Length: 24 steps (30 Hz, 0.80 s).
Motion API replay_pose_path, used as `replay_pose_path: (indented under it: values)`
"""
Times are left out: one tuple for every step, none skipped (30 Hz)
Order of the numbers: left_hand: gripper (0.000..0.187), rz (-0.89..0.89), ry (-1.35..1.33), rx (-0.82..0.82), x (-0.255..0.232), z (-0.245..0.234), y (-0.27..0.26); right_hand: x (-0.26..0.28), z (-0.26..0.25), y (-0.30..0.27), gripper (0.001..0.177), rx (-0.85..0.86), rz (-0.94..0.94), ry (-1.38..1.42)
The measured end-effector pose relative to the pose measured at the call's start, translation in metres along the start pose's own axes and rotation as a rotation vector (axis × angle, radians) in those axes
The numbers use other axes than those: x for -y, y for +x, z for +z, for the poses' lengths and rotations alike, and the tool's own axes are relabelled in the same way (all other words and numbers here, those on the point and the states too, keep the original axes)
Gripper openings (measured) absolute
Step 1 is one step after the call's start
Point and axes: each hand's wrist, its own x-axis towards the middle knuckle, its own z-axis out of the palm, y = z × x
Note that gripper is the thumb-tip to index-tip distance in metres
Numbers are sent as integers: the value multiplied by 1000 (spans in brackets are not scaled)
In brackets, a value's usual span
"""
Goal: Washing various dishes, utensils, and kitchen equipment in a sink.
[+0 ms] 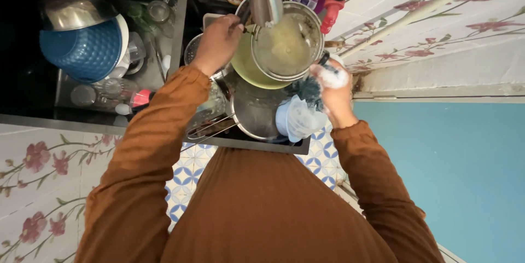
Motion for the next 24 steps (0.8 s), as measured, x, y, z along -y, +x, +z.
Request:
replay_pose_path:
  values:
    - [27, 0, 0, -2, 1, -1, -2, -1, -1, 1, 16, 2, -1, 0]
    - [34, -123, 52, 32, 1, -2, -4, -2, -3, 2, 19, -17, 29, 52]
    - [44, -246, 104, 66, 2, -3, -5, -2, -5, 2, 22, -35, 59, 103]
    - [44, -246, 105, 65, 19, 2, -5, 10, 0, 0, 22, -34, 60, 104]
    - [47, -296, 226, 177, 36, 7, -5, 22, 5, -2, 17, -148, 149, 88]
    - [50, -347, 347, 288, 53, 12, -5, 33, 10, -5, 11, -261, 240, 71]
    - [50, -348, 348, 288, 59, 17, -4, 30, 5, -2, 11, -259, 241, 72]
    - [49, -370, 381, 347, 66, 22, -3, 26, 1, 2, 12, -267, 263, 118]
    - [49, -390, 414, 406, 72, 27, -1, 23, -3, 5, 13, -275, 286, 165]
    - [49, -392, 414, 406, 74, 31, -1, 26, -5, 5, 13, -273, 287, 165]
    - [43, -440, 339, 445, 76, 35, 0, 30, -7, 4, 11, -281, 275, 203]
    - [38, -483, 261, 483, 77, 40, 2, 34, -10, 4, 9, -292, 259, 240]
    - [38, -481, 261, 482, 71, 43, 2, 41, -10, 3, 9, -293, 257, 240]
    - [41, -457, 273, 497, 64, 46, 0, 47, -10, 2, 6, -305, 247, 246]
    - [47, -434, 284, 511, 58, 49, -1, 53, -10, 0, 3, -317, 237, 251]
    - [47, -432, 285, 512, 63, 52, 1, 48, -15, 1, 3, -318, 237, 252]
    - [47, -410, 235, 460, 67, 56, 4, 44, -20, 2, 4, -324, 230, 262]
    - [49, -385, 186, 408, 72, 60, 7, 39, -26, 3, 6, -331, 222, 273]
    - [49, -383, 186, 410, 76, 65, 8, 48, -22, -1, 6, -334, 221, 274]
    - [48, -605, -84, 297, 80, 71, 10, 57, -19, -6, 6, -333, 232, 298]
    - [49, -820, -358, 177, 84, 77, 13, 65, -16, -11, 6, -333, 243, 322]
    - [49, -818, -356, 181, 85, 74, 10, 61, -20, -9, 6, -337, 242, 324]
    - [51, -781, -490, 210, 87, 70, 7, 57, -24, -8, 5, -333, 235, 304]
    - [53, -743, -624, 236, 89, 65, 3, 53, -27, -7, 5, -325, 230, 285]
